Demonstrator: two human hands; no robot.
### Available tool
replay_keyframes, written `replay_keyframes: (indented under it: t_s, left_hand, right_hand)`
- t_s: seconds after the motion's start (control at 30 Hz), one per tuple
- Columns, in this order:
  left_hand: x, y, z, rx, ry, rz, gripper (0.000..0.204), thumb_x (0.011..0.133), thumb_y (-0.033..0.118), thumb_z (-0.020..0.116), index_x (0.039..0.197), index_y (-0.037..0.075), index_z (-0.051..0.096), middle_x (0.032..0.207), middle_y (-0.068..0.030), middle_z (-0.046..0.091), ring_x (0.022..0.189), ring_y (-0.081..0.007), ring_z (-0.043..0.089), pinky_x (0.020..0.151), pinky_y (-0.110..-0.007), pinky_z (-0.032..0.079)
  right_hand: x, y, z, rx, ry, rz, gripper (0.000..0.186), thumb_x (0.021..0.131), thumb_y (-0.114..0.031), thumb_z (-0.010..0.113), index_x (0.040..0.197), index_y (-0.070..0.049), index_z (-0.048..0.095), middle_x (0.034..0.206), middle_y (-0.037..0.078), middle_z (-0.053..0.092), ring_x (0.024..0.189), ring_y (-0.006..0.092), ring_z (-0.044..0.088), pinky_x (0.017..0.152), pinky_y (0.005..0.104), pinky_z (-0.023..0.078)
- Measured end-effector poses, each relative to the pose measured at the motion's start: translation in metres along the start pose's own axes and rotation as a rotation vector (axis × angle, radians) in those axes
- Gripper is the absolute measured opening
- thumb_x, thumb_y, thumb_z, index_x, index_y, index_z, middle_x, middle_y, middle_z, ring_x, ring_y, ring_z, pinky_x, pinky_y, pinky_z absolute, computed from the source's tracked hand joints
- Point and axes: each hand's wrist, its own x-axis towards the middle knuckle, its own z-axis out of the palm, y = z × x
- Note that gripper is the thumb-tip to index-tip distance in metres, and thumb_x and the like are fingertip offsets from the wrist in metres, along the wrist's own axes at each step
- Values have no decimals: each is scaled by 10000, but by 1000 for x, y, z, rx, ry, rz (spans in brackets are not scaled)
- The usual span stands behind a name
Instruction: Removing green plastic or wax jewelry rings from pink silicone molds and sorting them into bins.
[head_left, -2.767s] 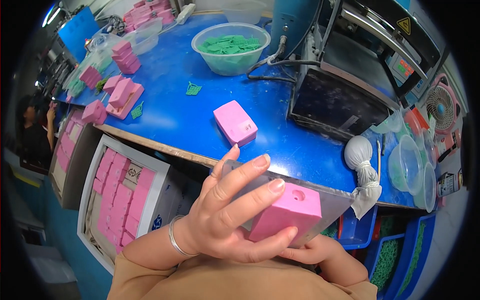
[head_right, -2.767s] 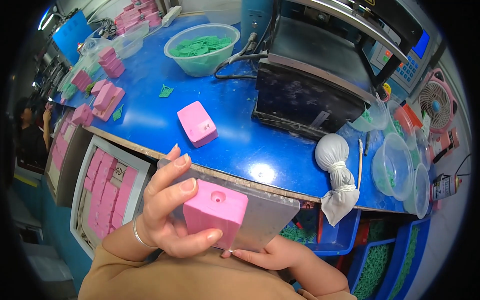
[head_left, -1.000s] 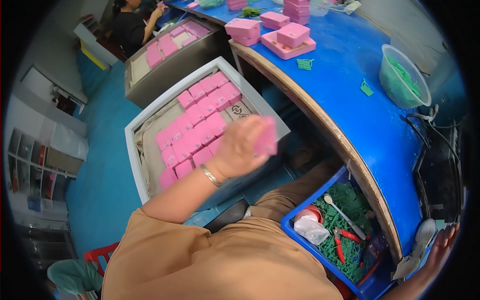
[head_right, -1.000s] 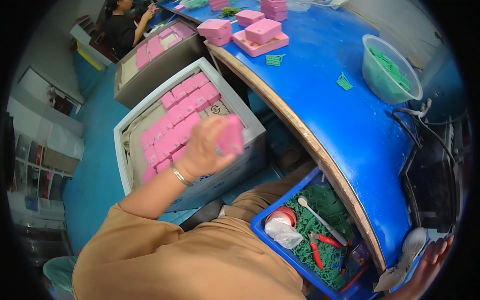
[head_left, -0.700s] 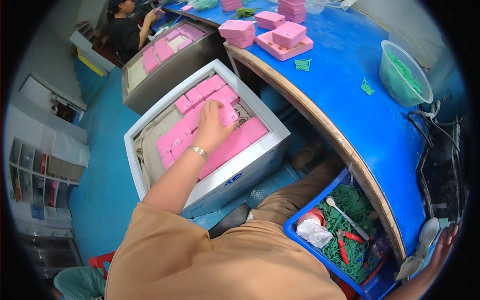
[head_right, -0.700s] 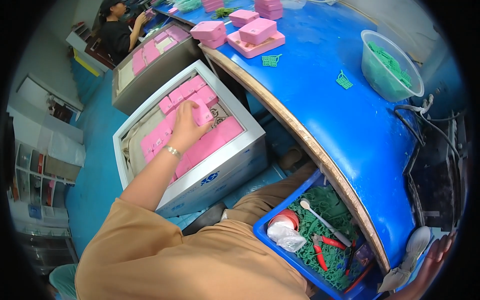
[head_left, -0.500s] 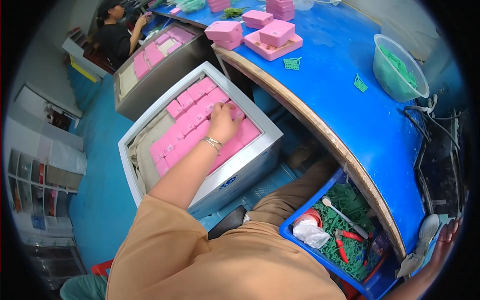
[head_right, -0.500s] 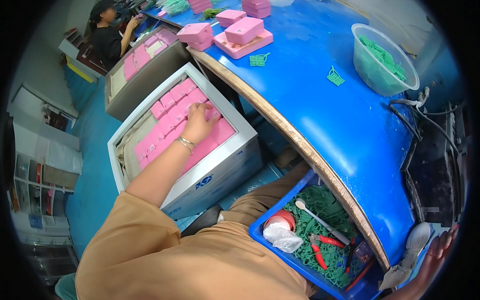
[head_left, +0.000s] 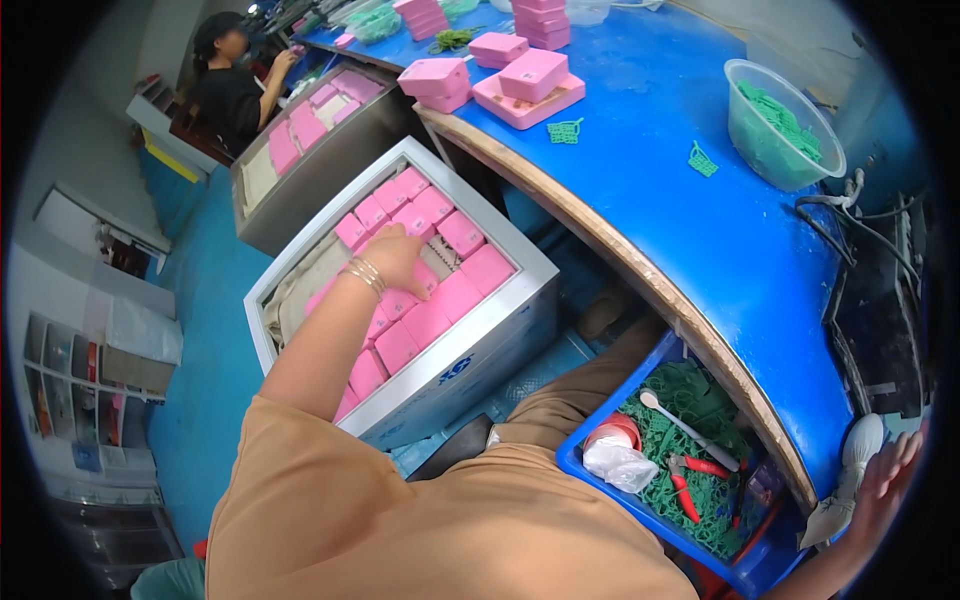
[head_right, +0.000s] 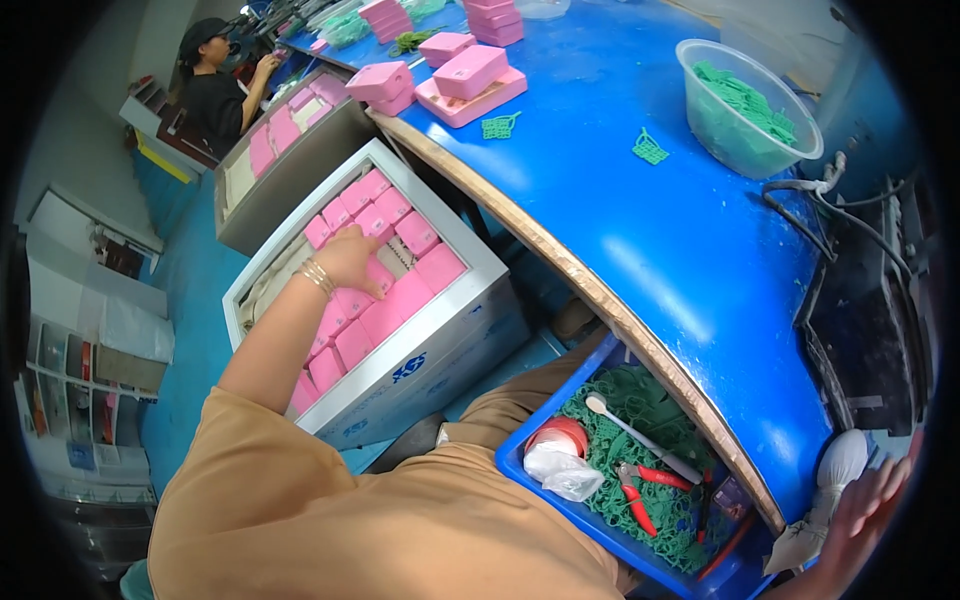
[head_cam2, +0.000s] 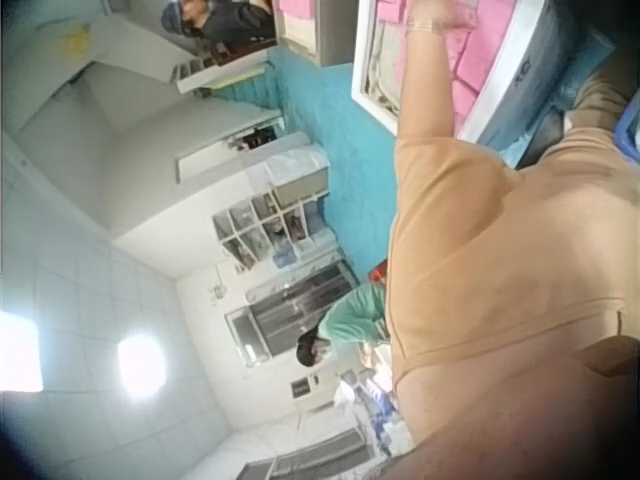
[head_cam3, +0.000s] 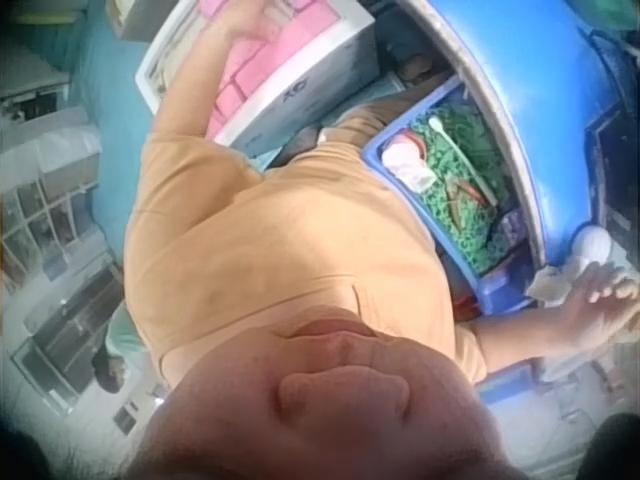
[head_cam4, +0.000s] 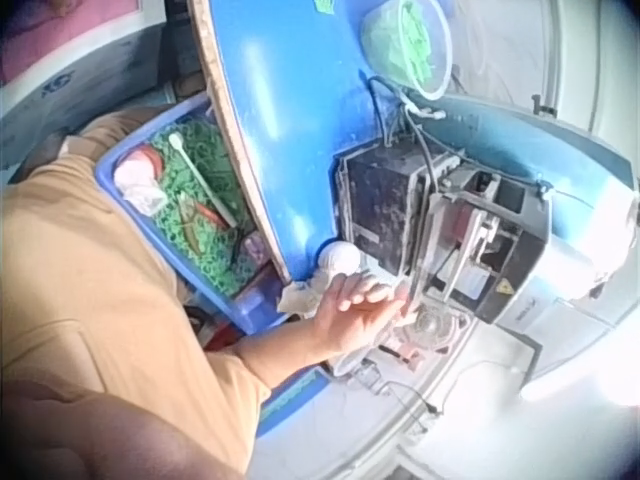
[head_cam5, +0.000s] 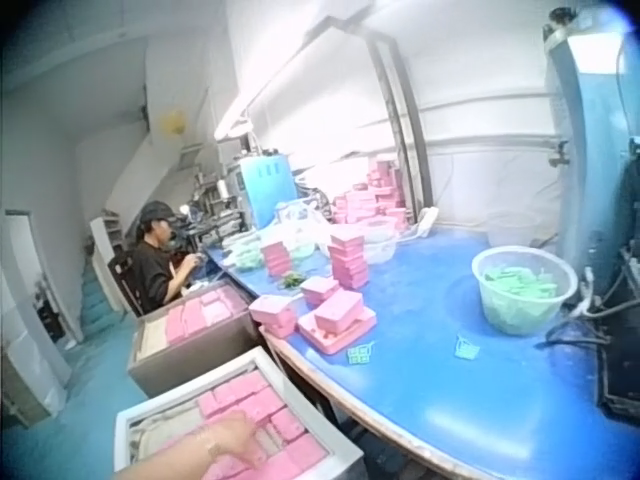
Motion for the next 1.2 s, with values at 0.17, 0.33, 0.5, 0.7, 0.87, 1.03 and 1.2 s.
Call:
replay_keyframes:
  t_s: [0.17,0.33,0.5,0.7,0.87,1.03,1.2]
  left_hand:
    - [-35,48,-21,-405,417,41,525,632,191,778,1056,25,516,973,-150,534,989,-280,520,822,-330,441]
    - [-114,150,-64,-1338,146,616,449,718,75,672,1118,49,469,1022,-36,487,977,-118,486,845,-272,405]
    - [-144,230,-70,-946,515,1011,472,639,123,746,1049,65,519,1057,-149,474,980,-294,492,841,-363,411]
    - [-134,271,-67,-968,277,1418,586,610,164,797,1082,85,460,1280,-203,351,1153,-287,411,933,-391,364]
    - [-143,272,-68,-1505,-433,1230,525,638,172,804,1016,106,445,1166,-103,400,1072,-180,422,932,-321,341]
    - [-144,280,-62,-1744,-624,948,266,709,109,700,790,109,446,916,-41,439,932,-160,425,843,-290,360]
    - [-143,284,-57,-1958,-718,923,243,660,33,644,742,118,432,911,-42,446,939,-180,435,858,-302,372]
  right_hand:
    - [-21,56,87,-339,261,-138,284,953,-250,419,752,-56,367,567,36,391,355,77,355,315,167,302]
    - [-2,111,145,-69,119,271,325,705,26,662,961,2,464,1113,183,502,896,250,606,740,307,521]
    - [17,145,175,222,-37,285,412,711,-21,719,974,-52,404,1117,94,427,1093,162,452,932,336,411]
    - [0,139,170,10,180,226,309,818,-172,649,962,-66,397,896,52,481,838,115,508,719,274,421]
    - [-5,125,154,-830,12,-10,108,843,-133,560,826,-26,565,682,129,579,584,284,563,521,363,430]
    - [-8,130,154,-618,-2,-29,172,880,-103,508,756,-9,580,649,99,569,553,207,542,493,314,403]
    - [-10,127,154,-242,40,90,235,919,-111,463,747,2,575,614,45,533,530,123,464,493,253,361]
